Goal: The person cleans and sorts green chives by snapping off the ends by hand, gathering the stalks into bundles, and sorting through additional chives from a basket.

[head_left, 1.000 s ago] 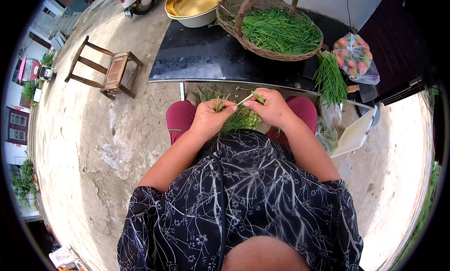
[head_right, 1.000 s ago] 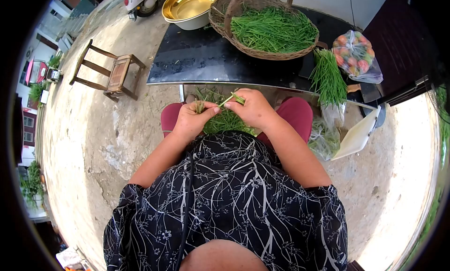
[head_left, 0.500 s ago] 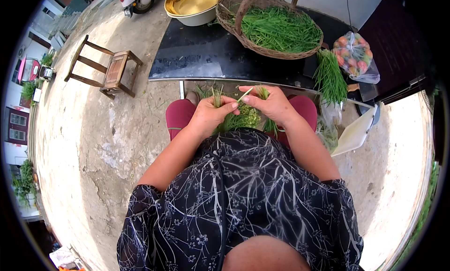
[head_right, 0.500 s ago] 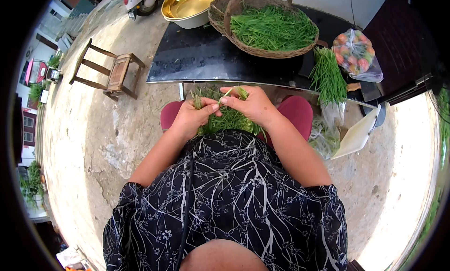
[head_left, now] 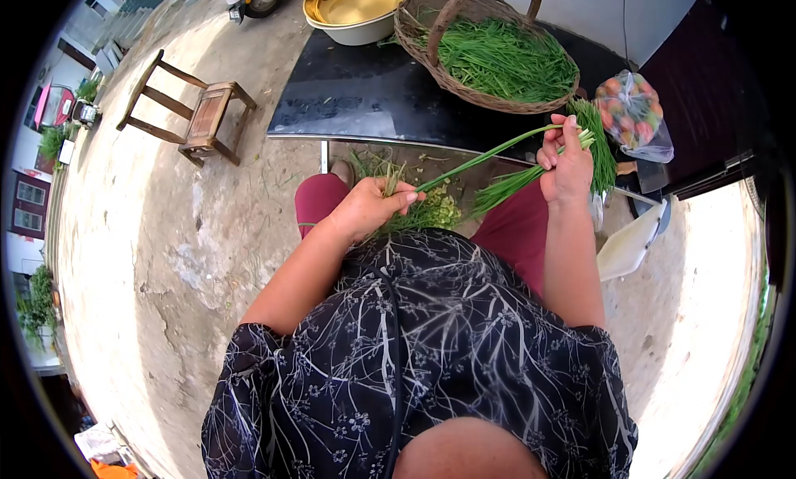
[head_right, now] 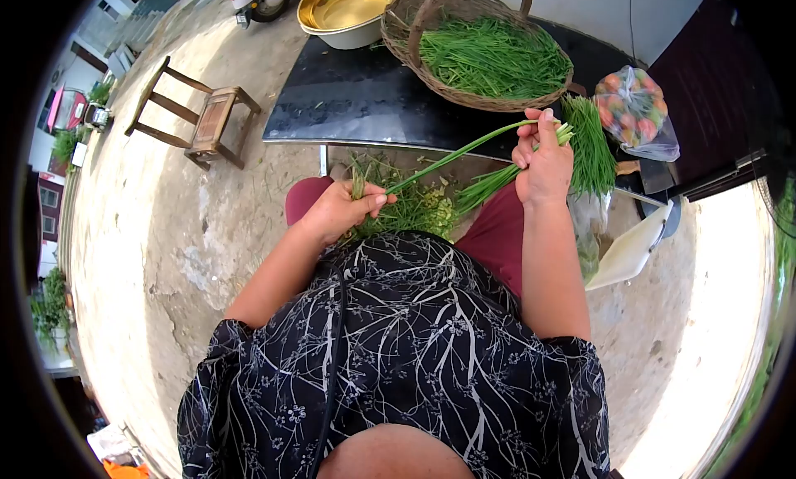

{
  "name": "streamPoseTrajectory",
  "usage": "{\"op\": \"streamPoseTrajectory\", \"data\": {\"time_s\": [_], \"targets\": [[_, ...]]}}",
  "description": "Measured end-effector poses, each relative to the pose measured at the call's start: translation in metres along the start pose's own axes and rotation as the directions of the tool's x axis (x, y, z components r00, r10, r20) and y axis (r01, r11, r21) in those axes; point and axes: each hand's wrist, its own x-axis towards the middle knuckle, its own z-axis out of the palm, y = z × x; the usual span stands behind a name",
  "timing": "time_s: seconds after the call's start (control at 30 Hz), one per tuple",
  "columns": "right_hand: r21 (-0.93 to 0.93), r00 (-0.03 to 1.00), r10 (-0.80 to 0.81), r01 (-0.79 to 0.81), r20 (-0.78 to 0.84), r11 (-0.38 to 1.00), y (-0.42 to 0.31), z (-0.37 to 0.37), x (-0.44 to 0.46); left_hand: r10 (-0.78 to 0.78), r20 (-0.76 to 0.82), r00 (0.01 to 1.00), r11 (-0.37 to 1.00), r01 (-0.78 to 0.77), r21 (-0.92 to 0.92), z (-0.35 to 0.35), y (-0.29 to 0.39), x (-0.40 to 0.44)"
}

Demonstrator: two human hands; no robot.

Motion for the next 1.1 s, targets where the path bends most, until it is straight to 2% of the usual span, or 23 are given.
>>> {"op": "streamPoseTrajectory", "data": {"time_s": [0.1,0.2,0.27,0.3,0.37,0.43,0.5,0.53,0.57,0.6,0.67,0.7,0.73,0.77,0.83,0.97,1.03,1.07,1.1], "targets": [[0.018,0.999,-0.044,0.045,-0.03,0.999,-0.003,0.001,-0.002,-0.059,-0.032,0.998,0.998,0.059,0.005,-0.001,0.002,0.002],[-0.007,0.995,-0.101,0.101,0.015,0.995,-0.003,0.008,-0.01,-0.077,-0.058,0.995,0.993,0.071,-0.098,-0.005,-0.003,0.006],[-0.022,0.975,-0.204,0.207,0.092,0.978,-0.003,0.017,-0.024,-0.116,-0.136,0.984,0.895,0.044,-0.444,-0.012,-0.008,0.012],[-0.018,0.975,-0.202,0.204,0.097,0.979,-0.004,0.02,-0.03,-0.114,-0.143,0.983,0.895,0.039,-0.444,-0.019,-0.013,0.017],[0.048,0.923,-0.355,0.352,0.149,0.935,-0.007,0.027,-0.037,-0.161,-0.121,0.98,0.738,0.039,-0.674,-0.033,-0.026,0.023],[0.039,0.902,-0.373,0.373,0.216,0.927,-0.017,0.021,-0.032,-0.114,-0.132,0.985,0.771,0.003,-0.637,-0.032,-0.019,0.016],[-0.047,0.871,-0.378,0.412,0.315,0.91,-0.019,0.022,-0.025,-0.082,-0.114,0.99,0.817,0.001,-0.577,-0.021,-0.007,0.01],[-0.095,0.883,-0.343,0.39,0.321,0.916,-0.016,0.026,-0.027,-0.085,-0.108,0.99,0.816,0.006,-0.578,-0.017,-0.004,0.007],[-0.141,0.893,-0.309,0.369,0.327,0.919,-0.012,0.032,-0.031,-0.004,-0.056,0.998,0.814,-0.03,-0.58,-0.014,-0.002,0.005],[-0.186,0.871,-0.247,0.351,0.425,0.918,-0.007,0.032,-0.031,0.079,-0.005,0.997,0.809,-0.068,-0.583,-0.011,-0.001,0.005],[-0.233,0.852,0.017,0.124,0.524,0.965,-0.001,0.04,-0.041,0.125,0.048,0.991,0.808,-0.073,-0.585,-0.009,-0.001,0.005],[-0.304,0.8,0.174,0.011,0.575,0.953,0.003,0.043,-0.046,0.168,0.1,0.981,0.806,-0.078,-0.587,-0.008,-0.001,0.005],[-0.452,0.759,0.34,-0.068,0.556,0.89,0.008,0.046,-0.048,0.166,0.105,0.981,0.808,-0.074,-0.584,-0.006,0.0,0.004],[-0.577,0.782,0.28,0.121,0.556,0.807,0.016,0.053,-0.056,0.166,0.12,0.979,0.811,-0.066,-0.582,-0.003,0.003,0.001],[-0.599,0.734,0.296,0.185,0.611,0.779,0.028,0.061,-0.065,0.164,0.14,0.976,0.814,-0.054,-0.579,0.001,0.004,0.001],[-0.602,0.704,0.3,0.224,0.644,0.766,0.052,0.065,-0.066,0.146,0.221,0.964,0.826,0.004,-0.564,0.004,-0.004,0.004],[-0.54,0.712,0.336,0.073,0.617,0.838,0.058,0.067,-0.068,0.148,0.236,0.96,0.822,0.013,-0.569,0.005,-0.004,0.004],[-0.492,0.725,0.238,0.158,0.647,0.856,0.067,0.065,-0.066,0.12,0.255,0.959,0.866,0.025,-0.499,0.005,-0.004,0.003],[-0.493,0.726,0.238,0.157,0.646,0.856,0.067,0.065,-0.066,0.091,0.272,0.958,0.904,0.036,-0.426,0.005,-0.003,0.002]]}}
